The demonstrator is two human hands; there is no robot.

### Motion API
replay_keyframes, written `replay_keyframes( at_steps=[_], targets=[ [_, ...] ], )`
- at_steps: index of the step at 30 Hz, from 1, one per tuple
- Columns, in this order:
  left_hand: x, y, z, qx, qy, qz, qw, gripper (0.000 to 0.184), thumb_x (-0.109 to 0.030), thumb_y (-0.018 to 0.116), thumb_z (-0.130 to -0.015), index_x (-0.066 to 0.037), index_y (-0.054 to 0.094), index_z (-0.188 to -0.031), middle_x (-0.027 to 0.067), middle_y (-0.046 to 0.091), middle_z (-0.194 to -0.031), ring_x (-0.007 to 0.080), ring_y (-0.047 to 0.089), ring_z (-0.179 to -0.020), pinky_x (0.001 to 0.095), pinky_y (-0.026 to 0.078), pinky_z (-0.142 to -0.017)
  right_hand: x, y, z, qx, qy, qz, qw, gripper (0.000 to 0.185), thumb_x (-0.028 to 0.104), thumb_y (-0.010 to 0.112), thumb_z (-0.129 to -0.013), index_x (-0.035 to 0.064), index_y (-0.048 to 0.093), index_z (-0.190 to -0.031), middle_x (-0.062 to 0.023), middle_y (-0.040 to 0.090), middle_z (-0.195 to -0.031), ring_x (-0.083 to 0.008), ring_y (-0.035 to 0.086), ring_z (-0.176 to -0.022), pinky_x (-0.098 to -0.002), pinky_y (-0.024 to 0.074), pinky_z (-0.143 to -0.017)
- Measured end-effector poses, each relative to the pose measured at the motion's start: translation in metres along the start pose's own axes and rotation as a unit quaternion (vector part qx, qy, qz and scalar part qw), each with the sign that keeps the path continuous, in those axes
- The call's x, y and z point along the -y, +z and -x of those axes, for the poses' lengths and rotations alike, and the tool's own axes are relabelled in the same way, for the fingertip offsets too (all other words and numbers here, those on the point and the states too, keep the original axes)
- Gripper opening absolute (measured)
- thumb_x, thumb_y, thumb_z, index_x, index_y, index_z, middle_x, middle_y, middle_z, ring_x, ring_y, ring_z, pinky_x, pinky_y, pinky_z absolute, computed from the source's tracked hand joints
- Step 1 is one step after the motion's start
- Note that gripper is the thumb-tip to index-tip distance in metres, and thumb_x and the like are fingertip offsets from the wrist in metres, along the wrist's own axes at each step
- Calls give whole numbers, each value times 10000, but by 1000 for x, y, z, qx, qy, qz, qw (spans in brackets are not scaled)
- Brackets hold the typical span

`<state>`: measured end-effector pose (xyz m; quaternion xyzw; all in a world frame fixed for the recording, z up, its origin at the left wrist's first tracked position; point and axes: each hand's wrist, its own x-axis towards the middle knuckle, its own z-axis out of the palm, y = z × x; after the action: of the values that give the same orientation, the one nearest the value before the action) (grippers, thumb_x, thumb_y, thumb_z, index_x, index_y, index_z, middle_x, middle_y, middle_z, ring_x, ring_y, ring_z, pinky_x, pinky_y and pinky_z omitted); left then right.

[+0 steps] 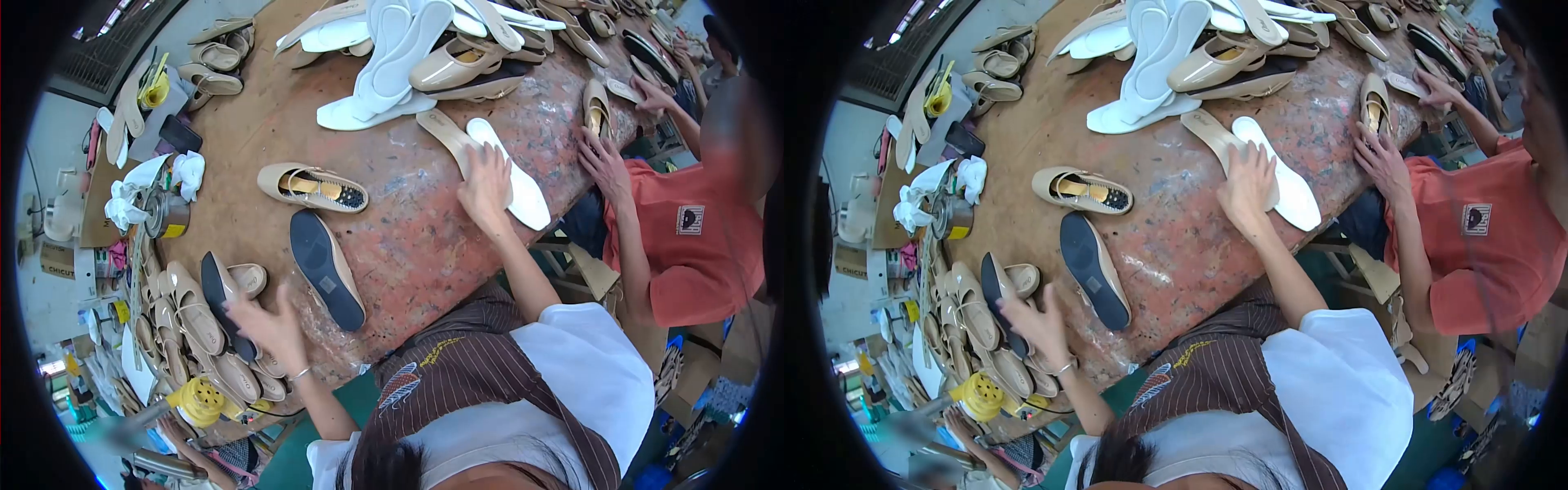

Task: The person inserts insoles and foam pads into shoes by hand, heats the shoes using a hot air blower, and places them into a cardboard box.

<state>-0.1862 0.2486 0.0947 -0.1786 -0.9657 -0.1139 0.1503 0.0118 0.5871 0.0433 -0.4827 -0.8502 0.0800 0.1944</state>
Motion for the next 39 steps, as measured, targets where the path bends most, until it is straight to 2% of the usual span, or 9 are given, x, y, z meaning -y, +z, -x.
replay_keyframes(
  at_steps=[1, 6, 10, 16, 22, 26, 31, 36, 39],
  targets=[
    [-25, 2, 7, 47, 1, 125, 991, 795, -396, 738, -777, -22, 391, -1386, 314, 326, -1447, 459, 324, -1342, 526, 304, -1088, -3, 0, -5, -26, 10, -10, 1000, 605, 41, 647, -674, 10, 532, -1267, -258, 450, -1316, -428, 413, -1266, -539, 344, -1070],
    [-88, 46, 36, 173, 20, 72, 982, 960, -282, 763, -737, -83, 231, -1510, 305, 168, -1534, 475, 317, -1354, 481, 353, -1076, 36, -34, -78, -137, -120, -241, 953, 587, -17, 602, -679, 7, 544, -1262, -233, 437, -1371, -429, 377, -1314, -481, 355, -1081],
    [-67, 38, 22, 153, -16, 115, 981, 967, -207, 746, -725, -104, 211, -1524, 300, 142, -1546, 487, 320, -1350, 470, 367, -1071, 69, -27, -140, -169, -204, -60, 963, 559, 32, 598, -733, 28, 517, -1286, -235, 439, -1370, -394, 386, -1321, -495, 299, -1115],
    [-10, 38, -2, 38, -54, 122, 990, 962, -123, 719, -703, -127, 223, -1527, 290, 151, -1548, 494, 328, -1341, 465, 376, -1065, 89, 26, -201, -192, -417, 186, 869, 482, 27, 586, -761, 101, 576, -1238, -223, 481, -1331, -365, 389, -1329, -485, 219, -1161],
    [7, 48, 6, 101, -25, 85, 991, 942, -114, 726, -710, -126, 245, -1519, 284, 160, -1548, 487, 342, -1331, 464, 355, -1080, 98, 26, -213, -99, -396, 290, 866, 293, 92, 591, -782, 118, 652, -1068, -163, 590, -1156, -329, 500, -1204, -474, 176, -1176],
    [4, 48, 9, 45, 7, 15, 999, 861, -136, 728, -749, -96, 301, -1495, 279, 187, -1542, 468, 354, -1331, 461, 323, -1099, 110, -18, -186, -177, -422, 13, 889, 207, 95, 629, -778, 165, 698, -960, -82, 627, -1061, -267, 576, -1083, -454, 197, -1177],
    [-40, 40, 11, -75, 39, 142, 986, 635, -168, 698, -827, -40, 444, -1395, 230, 430, -1400, 390, 464, -1234, 436, 359, -1058, 102, -30, -79, -248, -449, -358, 780, 297, 21, 682, -708, 169, 722, -963, -39, 619, -1113, -240, 583, -1129, -462, 281, -1152],
    [-73, 56, 0, 145, -71, 365, 917, 628, -260, 656, -895, 56, 407, -1377, 157, 604, -1034, 250, 633, -819, 358, 504, -758, 30, 28, 23, 65, -371, -200, 905, 320, -20, 632, -710, 100, 734, -989, -75, 575, -1272, -317, 463, -1301, -453, 329, -1135],
    [-87, 75, -18, 187, -91, 348, 914, 671, -334, 639, -908, 98, 394, -1359, 144, 634, -931, 250, 639, -728, 367, 510, -736, 3, 31, 52, 48, -205, -264, 941, 416, -111, 553, -677, 57, 723, -1019, -104, 615, -1218, -321, 520, -1223, -397, 439, -1024]
  ],
)
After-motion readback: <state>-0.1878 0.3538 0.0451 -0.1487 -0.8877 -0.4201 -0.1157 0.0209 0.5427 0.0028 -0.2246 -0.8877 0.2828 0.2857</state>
